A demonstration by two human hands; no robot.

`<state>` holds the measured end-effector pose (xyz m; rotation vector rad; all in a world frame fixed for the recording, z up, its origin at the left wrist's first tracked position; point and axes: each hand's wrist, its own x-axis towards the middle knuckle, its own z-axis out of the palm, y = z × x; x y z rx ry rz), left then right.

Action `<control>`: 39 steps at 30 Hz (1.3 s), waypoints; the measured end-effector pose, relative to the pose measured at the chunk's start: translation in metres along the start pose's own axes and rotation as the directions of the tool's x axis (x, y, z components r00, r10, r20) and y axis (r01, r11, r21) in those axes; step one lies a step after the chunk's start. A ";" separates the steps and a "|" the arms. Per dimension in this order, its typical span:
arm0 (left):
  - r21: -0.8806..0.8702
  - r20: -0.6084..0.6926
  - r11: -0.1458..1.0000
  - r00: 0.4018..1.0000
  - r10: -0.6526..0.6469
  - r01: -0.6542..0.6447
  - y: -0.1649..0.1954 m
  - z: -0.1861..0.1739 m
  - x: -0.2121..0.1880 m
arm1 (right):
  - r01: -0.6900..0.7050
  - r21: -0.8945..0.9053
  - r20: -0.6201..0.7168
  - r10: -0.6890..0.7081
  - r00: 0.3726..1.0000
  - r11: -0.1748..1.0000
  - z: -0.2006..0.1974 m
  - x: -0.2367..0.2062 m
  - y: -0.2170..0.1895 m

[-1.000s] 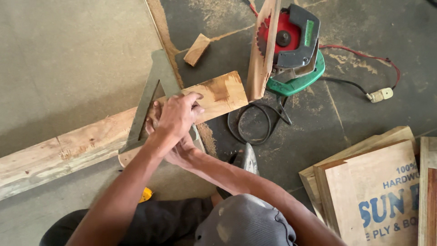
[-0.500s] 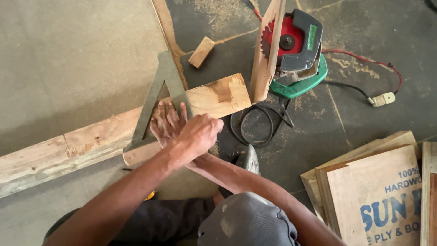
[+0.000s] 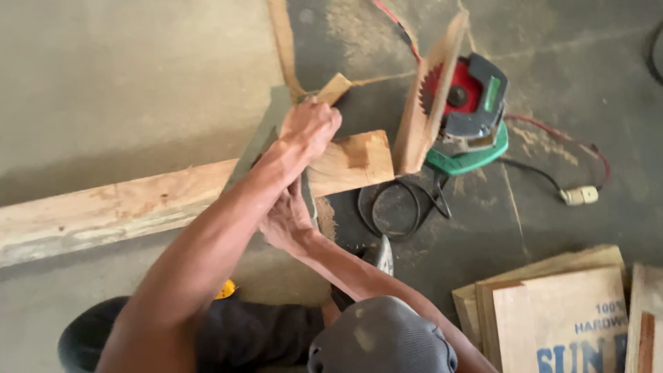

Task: The person uses a circular saw to cut a long wooden plank, guided by a square and small wooden blocks. They then use a chisel to clean the cut edge and a tape measure to mark a new line on the plank for another cut.

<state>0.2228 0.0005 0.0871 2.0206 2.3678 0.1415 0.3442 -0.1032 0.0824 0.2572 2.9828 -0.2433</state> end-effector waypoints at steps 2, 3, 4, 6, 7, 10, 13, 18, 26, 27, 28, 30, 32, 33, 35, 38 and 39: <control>0.093 -0.039 0.993 0.996 0.075 -0.071 -0.003 0.002 0.000 | -0.004 -0.004 0.009 0.004 1.000 1.000 -0.004 0.000 0.001; 0.098 0.069 0.993 0.995 0.065 -0.072 0.001 0.004 -0.004 | -0.002 -0.004 0.016 0.002 1.000 1.000 -0.005 0.001 0.000; 0.101 0.180 0.992 0.982 0.058 -0.077 0.010 0.006 -0.012 | -0.004 -0.006 0.020 0.005 1.000 1.000 -0.006 0.001 0.001; 0.092 0.392 0.991 0.918 0.057 -0.101 0.036 0.009 -0.032 | -0.005 -0.018 0.017 0.005 1.000 1.000 -0.007 0.004 0.002; -0.010 0.371 0.997 0.925 0.079 -0.081 0.051 0.011 -0.046 | -0.006 -0.027 0.010 0.006 1.000 1.000 -0.007 0.004 0.002; -0.347 0.176 0.931 0.968 0.181 -0.111 0.084 0.013 -0.091 | -0.006 -0.063 -0.026 0.004 1.000 0.998 -0.006 0.010 0.005; -0.265 0.227 0.954 0.953 0.200 -0.137 0.086 0.011 -0.100 | 0.003 -0.076 -0.023 -0.005 1.000 0.997 -0.004 0.013 0.007; -0.291 0.121 0.956 0.993 0.012 0.023 0.050 0.003 -0.046 | 0.019 -0.040 0.027 -0.017 0.999 0.999 -0.004 0.015 0.006; -0.112 0.125 0.994 0.992 0.006 0.008 0.042 0.004 -0.009 | 0.028 -0.081 0.094 -0.020 0.995 0.996 -0.018 0.010 -0.007; -0.128 0.176 0.992 0.984 0.031 -0.008 0.054 0.009 -0.019 | 0.036 -0.090 0.082 -0.028 0.996 0.995 -0.022 0.008 -0.005; -0.157 0.228 0.987 0.971 0.066 -0.030 0.066 0.013 -0.031 | 0.045 -0.103 0.065 -0.039 0.997 0.994 -0.027 0.009 -0.005; -0.267 0.232 0.961 0.962 0.140 -0.076 0.091 0.021 -0.062 | 0.071 -0.114 0.035 -0.068 0.997 0.991 -0.037 0.011 -0.004; -0.373 0.193 0.921 0.962 0.191 -0.108 0.104 0.020 -0.084 | 0.070 -0.114 0.096 -0.059 0.994 0.991 -0.050 0.013 -0.008; -0.407 0.160 0.906 0.968 0.195 -0.115 0.105 0.018 -0.088 | 0.055 -0.103 0.194 -0.034 0.980 0.993 -0.056 0.014 -0.011; -0.430 0.082 0.896 0.983 0.167 -0.116 0.094 0.007 -0.086 | -0.023 -0.215 0.491 0.128 0.862 0.976 -0.069 0.014 -0.021; -0.274 0.271 0.960 0.962 0.027 0.050 0.056 -0.016 -0.055 | -0.040 -0.216 0.393 0.124 0.911 0.976 -0.081 0.014 -0.031; -0.299 0.283 0.944 0.958 -0.053 0.140 0.043 -0.023 -0.046 | -0.042 -0.216 0.370 0.122 0.921 0.975 -0.083 0.015 -0.032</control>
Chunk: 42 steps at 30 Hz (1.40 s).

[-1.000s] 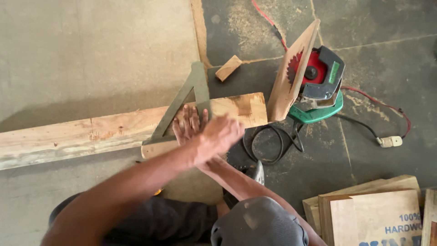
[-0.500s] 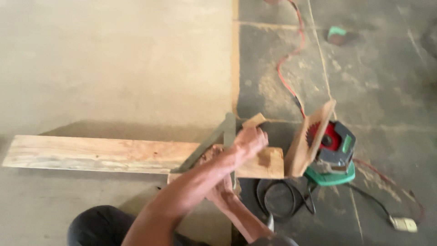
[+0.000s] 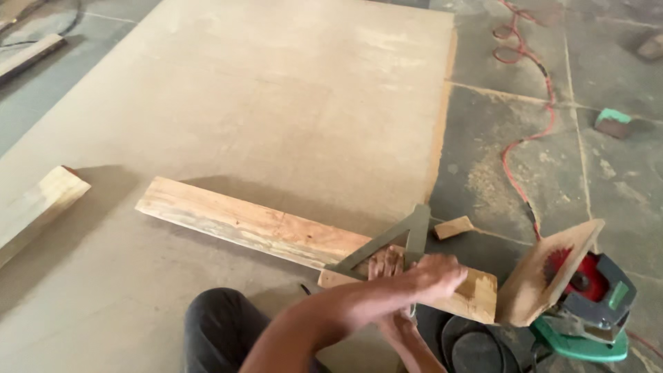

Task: The person uses a circular saw to cut a long wooden plank, guided by a square and small wooden blocks. They then use a chisel to clean the cut edge and a tape measure to mark a new line on the plank for another cut.

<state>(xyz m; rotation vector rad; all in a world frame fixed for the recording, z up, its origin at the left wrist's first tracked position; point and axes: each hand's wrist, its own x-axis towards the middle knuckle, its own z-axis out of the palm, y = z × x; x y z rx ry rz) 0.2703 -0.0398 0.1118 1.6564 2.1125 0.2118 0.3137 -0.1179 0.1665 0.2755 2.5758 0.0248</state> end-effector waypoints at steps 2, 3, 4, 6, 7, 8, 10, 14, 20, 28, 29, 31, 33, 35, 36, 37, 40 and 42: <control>-0.051 -0.108 0.996 0.991 -0.081 0.076 -0.013 -0.023 0.012 | 0.017 -0.008 -0.041 -0.017 0.999 1.000 0.000 0.000 0.000; -0.053 -0.206 0.996 0.975 -0.087 0.077 -0.017 -0.033 0.020 | 0.020 -0.011 -0.059 -0.020 0.998 1.000 0.001 0.001 0.000; -0.058 -0.301 0.995 0.949 -0.097 0.083 -0.019 -0.042 0.025 | 0.012 -0.013 -0.077 -0.013 0.997 1.000 0.003 0.002 0.002; 0.106 -0.243 0.991 0.969 -0.049 0.077 -0.018 -0.052 0.027 | 0.013 -0.022 -0.098 -0.015 0.995 1.000 0.007 0.006 0.004; 0.132 -0.229 0.989 0.973 -0.029 0.061 -0.017 -0.052 0.025 | 0.008 -0.023 -0.110 -0.010 0.994 1.000 0.009 0.007 0.004; 0.136 -0.223 0.990 0.975 -0.004 0.035 -0.016 -0.047 0.023 | -0.002 -0.028 -0.120 -0.001 0.993 1.000 0.011 0.009 0.005; 0.106 -0.188 0.994 0.982 0.030 -0.010 -0.010 -0.034 0.005 | -0.012 -0.030 -0.139 0.008 0.990 0.999 0.013 0.011 0.006; -0.038 -0.037 0.998 0.998 0.052 -0.053 0.014 -0.006 -0.057 | 0.002 -0.021 -0.171 -0.006 0.985 1.000 0.017 0.012 0.006; -0.580 -0.162 0.810 0.987 -0.015 -0.082 0.025 -0.017 -0.116 | -0.015 -0.017 -0.232 0.011 0.973 1.000 0.028 0.012 0.001; -0.615 -0.712 0.783 0.361 -0.602 0.094 -0.216 -0.005 -0.378 | -0.037 0.021 -0.250 0.041 0.967 0.999 0.035 0.013 -0.004; -0.833 -0.524 0.553 0.296 -0.798 0.015 -0.234 0.005 -0.427 | -0.013 0.053 -0.305 0.029 0.952 0.999 0.034 0.013 -0.004; -0.652 -0.463 0.455 0.157 -0.872 0.606 -0.246 0.031 -0.510 | 0.043 0.113 -0.415 0.008 0.910 0.993 0.033 0.013 -0.006; -0.659 -0.236 0.259 0.132 -0.963 0.706 -0.238 0.063 -0.551 | 0.006 0.119 -0.302 0.030 0.953 0.993 0.033 0.015 -0.007; -0.608 -0.094 0.184 0.160 -0.983 0.772 -0.225 0.093 -0.565 | -0.009 0.136 -0.235 0.041 0.971 0.991 0.035 0.016 -0.007; -0.586 -0.035 0.155 0.166 -0.986 0.796 -0.220 0.106 -0.567 | 0.002 0.148 -0.231 0.032 0.972 0.989 0.037 0.016 -0.008; -0.543 -0.049 0.170 0.171 -0.984 0.822 -0.215 0.113 -0.565 | -0.009 0.135 -0.247 0.042 0.968 0.991 0.039 0.016 -0.006; -0.350 -0.030 0.158 0.157 -0.987 0.923 -0.203 0.099 -0.550 | -0.018 0.039 -0.330 0.030 0.944 0.999 0.044 0.013 -0.004; -0.333 -0.328 0.392 0.285 -0.901 0.857 -0.186 0.078 -0.528 | -0.007 0.120 -0.327 0.046 0.944 0.993 0.045 0.009 0.001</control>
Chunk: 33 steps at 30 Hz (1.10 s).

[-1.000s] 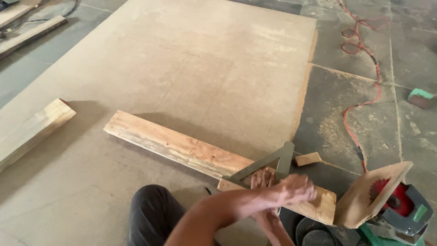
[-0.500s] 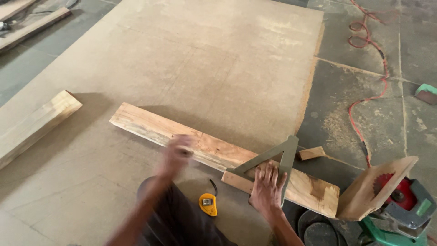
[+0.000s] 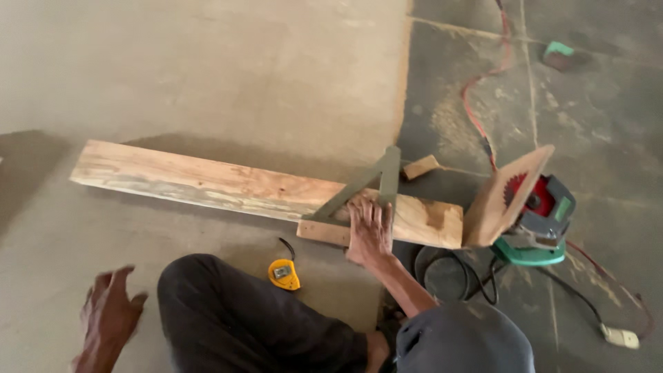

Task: The person uses a circular saw to cut a long wooden plank, guided by a square and small wooden blocks. They then use a chisel to clean the cut edge and a tape measure to mark a new line on the plank for another cut.

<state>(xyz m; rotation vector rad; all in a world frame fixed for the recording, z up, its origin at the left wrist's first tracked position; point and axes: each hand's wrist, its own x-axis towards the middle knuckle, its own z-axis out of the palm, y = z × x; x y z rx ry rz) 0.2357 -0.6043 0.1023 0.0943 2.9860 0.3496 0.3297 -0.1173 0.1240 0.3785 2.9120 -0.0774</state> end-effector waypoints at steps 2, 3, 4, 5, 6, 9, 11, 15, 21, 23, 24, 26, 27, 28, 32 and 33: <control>-0.047 -0.186 0.975 0.961 0.206 -0.218 0.042 -0.016 0.002 | 0.003 0.099 0.015 -0.005 1.000 0.995 -0.004 -0.001 0.004; -0.084 -0.250 0.945 0.924 0.288 -0.317 0.067 -0.021 0.003 | 0.007 0.150 0.034 -0.012 0.999 0.989 -0.006 0.000 0.007; -0.162 -0.276 0.924 0.915 0.296 -0.347 0.100 -0.020 0.005 | 0.014 0.200 0.050 -0.024 0.998 0.980 -0.009 0.001 0.010; -0.239 -0.302 0.895 0.905 0.300 -0.377 0.128 -0.020 0.006 | 0.015 0.235 0.070 -0.032 0.997 0.972 -0.011 0.003 0.013; -0.216 -0.395 0.770 0.775 0.493 -0.600 0.163 -0.015 0.010 | 0.016 0.270 0.088 -0.041 0.995 0.963 -0.013 0.004 0.017; -0.212 -0.024 0.655 0.674 0.739 -0.725 0.261 0.013 -0.002 | 0.038 0.472 0.048 -0.069 0.996 0.881 -0.012 0.005 0.030; -0.162 0.265 0.590 0.541 0.798 -0.791 0.318 0.034 -0.015 | 0.102 0.600 -0.062 -0.081 0.995 0.794 -0.008 0.005 0.041; 0.164 0.333 0.385 0.418 0.845 -0.908 0.386 0.059 -0.011 | 0.240 0.744 -0.272 -0.047 0.961 0.623 -0.002 0.001 0.058; 0.155 0.479 0.319 0.354 0.804 -0.935 0.416 0.064 0.022 | 0.224 0.835 -0.287 0.050 0.957 0.503 -0.005 0.004 0.061; 0.196 0.513 0.296 0.355 0.781 -0.935 0.421 0.065 0.024 | 0.212 0.850 -0.289 0.088 0.953 0.483 -0.005 0.003 0.061; 0.193 0.539 0.296 0.353 0.765 -0.936 0.423 0.067 0.025 | 0.200 0.849 -0.288 0.112 0.951 0.489 -0.004 0.002 0.062; 0.177 0.590 0.304 0.348 0.729 -0.936 0.427 0.069 0.025 | 0.180 0.868 -0.277 0.150 0.949 0.463 -0.001 -0.001 0.065; 0.166 0.584 0.307 0.344 0.735 -0.937 0.427 0.070 0.026 | 0.183 0.884 -0.277 0.166 0.947 0.430 0.001 -0.002 0.067; 0.159 0.575 0.309 0.342 0.743 -0.938 0.427 0.071 0.027 | 0.190 0.898 -0.280 0.181 0.943 0.398 0.002 -0.002 0.069; 0.127 0.517 0.291 0.314 0.796 -0.948 0.422 0.071 0.030 | 0.197 0.815 -0.345 0.184 0.920 0.544 0.008 0.001 0.075; 0.131 0.508 0.287 0.313 0.802 -0.949 0.422 0.070 0.030 | 0.166 0.838 -0.306 0.196 0.931 0.520 0.009 0.001 0.075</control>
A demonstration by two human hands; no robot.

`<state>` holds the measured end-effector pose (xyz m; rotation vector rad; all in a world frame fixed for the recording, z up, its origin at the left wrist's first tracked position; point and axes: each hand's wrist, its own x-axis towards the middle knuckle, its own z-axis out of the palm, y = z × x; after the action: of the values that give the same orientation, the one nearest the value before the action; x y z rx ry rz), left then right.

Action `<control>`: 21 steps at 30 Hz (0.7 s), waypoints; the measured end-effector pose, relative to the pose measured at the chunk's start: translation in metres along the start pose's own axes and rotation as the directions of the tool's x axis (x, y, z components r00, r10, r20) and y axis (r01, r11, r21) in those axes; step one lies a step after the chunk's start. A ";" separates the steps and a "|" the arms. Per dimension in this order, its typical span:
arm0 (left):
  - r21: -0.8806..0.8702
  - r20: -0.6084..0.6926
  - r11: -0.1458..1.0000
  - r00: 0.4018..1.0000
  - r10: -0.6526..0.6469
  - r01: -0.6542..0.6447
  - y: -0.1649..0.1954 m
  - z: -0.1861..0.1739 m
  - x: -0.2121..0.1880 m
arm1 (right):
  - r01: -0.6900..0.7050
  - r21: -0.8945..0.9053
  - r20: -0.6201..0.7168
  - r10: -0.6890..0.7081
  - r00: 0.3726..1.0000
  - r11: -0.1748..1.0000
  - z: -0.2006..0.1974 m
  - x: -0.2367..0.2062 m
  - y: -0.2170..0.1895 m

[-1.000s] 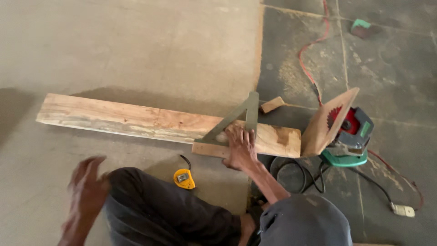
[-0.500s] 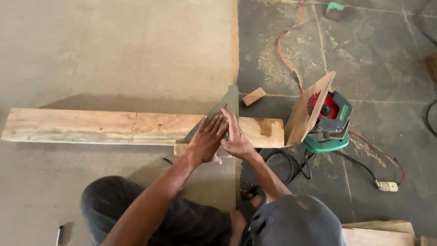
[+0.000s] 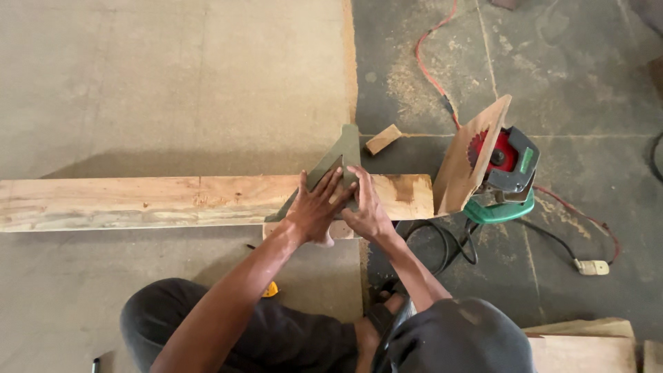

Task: The person uses a circular saw to cut a long wooden plank, guided by a square and small wooden blocks. They then use a chisel to clean the cut edge and a tape measure to mark a new line on the plank for another cut.

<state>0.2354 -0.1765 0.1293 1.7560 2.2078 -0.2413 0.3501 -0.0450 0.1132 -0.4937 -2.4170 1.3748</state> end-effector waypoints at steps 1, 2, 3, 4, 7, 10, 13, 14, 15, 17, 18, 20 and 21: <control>0.006 -0.013 1.000 1.000 0.001 -0.001 0.000 -0.001 0.000 | -0.038 0.019 0.011 0.038 0.999 0.999 0.000 0.000 0.001; 0.013 -0.026 1.000 1.000 0.001 -0.001 -0.001 -0.003 0.000 | -0.059 -0.010 0.017 0.059 0.998 0.998 -0.001 0.002 0.003; -0.001 0.023 1.000 1.000 -0.002 0.002 0.000 -0.004 0.000 | -0.082 -0.037 0.027 0.083 0.996 0.996 -0.001 0.002 0.004; -0.019 0.077 1.000 0.997 -0.005 0.007 0.000 -0.006 0.002 | -0.110 -0.062 0.041 0.112 0.993 0.992 -0.001 0.001 0.005; -0.037 0.167 0.999 0.986 -0.017 0.024 -0.001 -0.009 0.002 | -0.050 -0.099 0.024 0.053 0.998 0.994 0.001 0.001 0.008; -0.007 0.083 1.000 0.996 -0.018 0.018 -0.002 -0.007 0.000 | 0.005 -0.147 0.002 -0.004 1.000 0.989 0.004 0.001 0.009; 0.003 0.059 1.000 0.998 -0.029 0.029 -0.002 -0.007 -0.001 | 0.008 -0.197 0.004 -0.008 1.000 0.980 0.006 0.001 0.007; -0.005 0.073 0.999 0.997 -0.031 0.031 -0.002 -0.008 0.000 | 0.019 -0.205 -0.001 -0.019 1.000 0.978 0.006 0.001 0.006; -0.005 0.115 0.999 0.993 -0.032 0.033 -0.001 -0.009 0.002 | 0.030 -0.215 0.000 -0.030 1.000 0.976 0.006 0.000 0.004; 0.012 0.187 0.999 0.981 -0.046 0.045 0.000 -0.014 0.006 | -0.030 -0.190 0.006 0.032 0.999 0.981 0.006 0.001 0.000; 0.011 0.219 0.999 0.975 -0.043 0.041 0.000 -0.016 0.008 | -0.110 -0.158 0.014 0.114 0.993 0.981 0.007 0.001 -0.002; 0.000 0.293 1.000 0.956 -0.028 0.030 -0.002 -0.018 0.008 | -0.104 -0.163 0.026 0.110 0.994 0.981 0.007 -0.001 -0.006; 0.001 0.276 1.000 0.961 -0.020 0.021 -0.004 -0.018 0.008 | -0.009 -0.198 0.025 0.015 1.000 0.980 0.008 -0.002 -0.007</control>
<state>0.2275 -0.1647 0.1431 1.5898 2.0250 -0.4595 0.3476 -0.0554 0.1145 -0.5425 -2.5903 1.1575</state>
